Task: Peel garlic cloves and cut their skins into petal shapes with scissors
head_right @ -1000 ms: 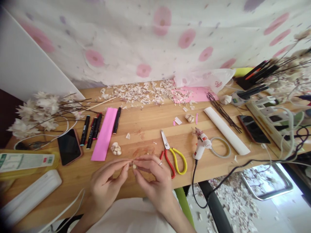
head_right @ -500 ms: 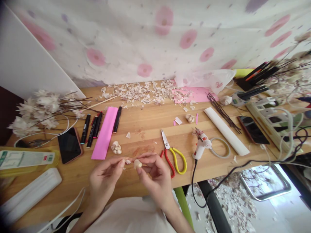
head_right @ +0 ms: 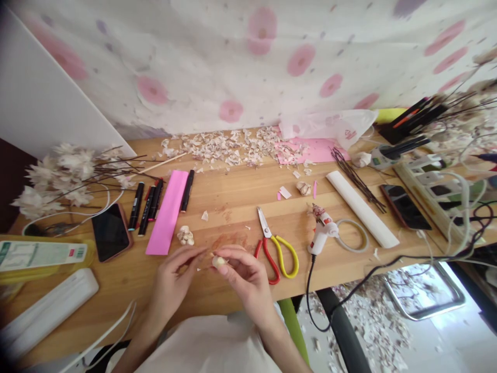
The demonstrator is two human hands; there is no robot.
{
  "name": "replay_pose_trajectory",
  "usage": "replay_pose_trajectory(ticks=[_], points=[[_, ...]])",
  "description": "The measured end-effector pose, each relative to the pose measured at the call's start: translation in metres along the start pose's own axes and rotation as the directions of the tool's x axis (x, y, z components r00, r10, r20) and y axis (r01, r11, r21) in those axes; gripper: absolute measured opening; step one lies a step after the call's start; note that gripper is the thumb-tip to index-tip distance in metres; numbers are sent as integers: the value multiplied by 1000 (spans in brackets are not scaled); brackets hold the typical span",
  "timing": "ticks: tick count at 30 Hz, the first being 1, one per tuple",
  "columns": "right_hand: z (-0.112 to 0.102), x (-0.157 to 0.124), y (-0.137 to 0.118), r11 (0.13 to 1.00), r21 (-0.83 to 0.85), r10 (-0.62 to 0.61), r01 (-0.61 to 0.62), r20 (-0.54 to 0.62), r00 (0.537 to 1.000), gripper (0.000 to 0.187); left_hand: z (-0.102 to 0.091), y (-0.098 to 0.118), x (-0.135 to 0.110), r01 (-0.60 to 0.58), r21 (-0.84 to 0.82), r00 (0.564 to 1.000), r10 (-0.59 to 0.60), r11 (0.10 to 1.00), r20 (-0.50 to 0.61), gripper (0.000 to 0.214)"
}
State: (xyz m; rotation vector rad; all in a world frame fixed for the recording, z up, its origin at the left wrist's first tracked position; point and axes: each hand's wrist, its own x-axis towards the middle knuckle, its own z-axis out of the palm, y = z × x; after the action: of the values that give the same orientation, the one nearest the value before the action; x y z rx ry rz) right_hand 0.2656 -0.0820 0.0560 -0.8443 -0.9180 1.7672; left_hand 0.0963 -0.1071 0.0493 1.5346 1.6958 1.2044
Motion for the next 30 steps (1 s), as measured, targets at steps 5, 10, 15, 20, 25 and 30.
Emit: replay_pose_trajectory(ticks=[5,10,15,20,25,30], points=[[3,2,-4,1000,-11,-12,12,2,1000,29,-12,32,8,-134,7,989,134,991,-64,21],[5,4,-6,999,52,-9,8,24,1000,31,-15,40,9,-220,-65,975,222,973,21,19],[6,4,-9,995,101,-4,0,41,999,36,-15,37,9,-311,-114,949,315,944,21,24],[6,4,-10,999,53,6,-6,-8,1000,35,-16,40,11,-354,-113,933,359,929,32,27],[6,5,-11,998,56,-7,6,11,1000,35,-15,42,8,-395,-21,918,395,918,42,25],[6,5,-11,996,91,-17,14,25,1000,33,-15,42,6,-413,16,911,413,911,18,23]])
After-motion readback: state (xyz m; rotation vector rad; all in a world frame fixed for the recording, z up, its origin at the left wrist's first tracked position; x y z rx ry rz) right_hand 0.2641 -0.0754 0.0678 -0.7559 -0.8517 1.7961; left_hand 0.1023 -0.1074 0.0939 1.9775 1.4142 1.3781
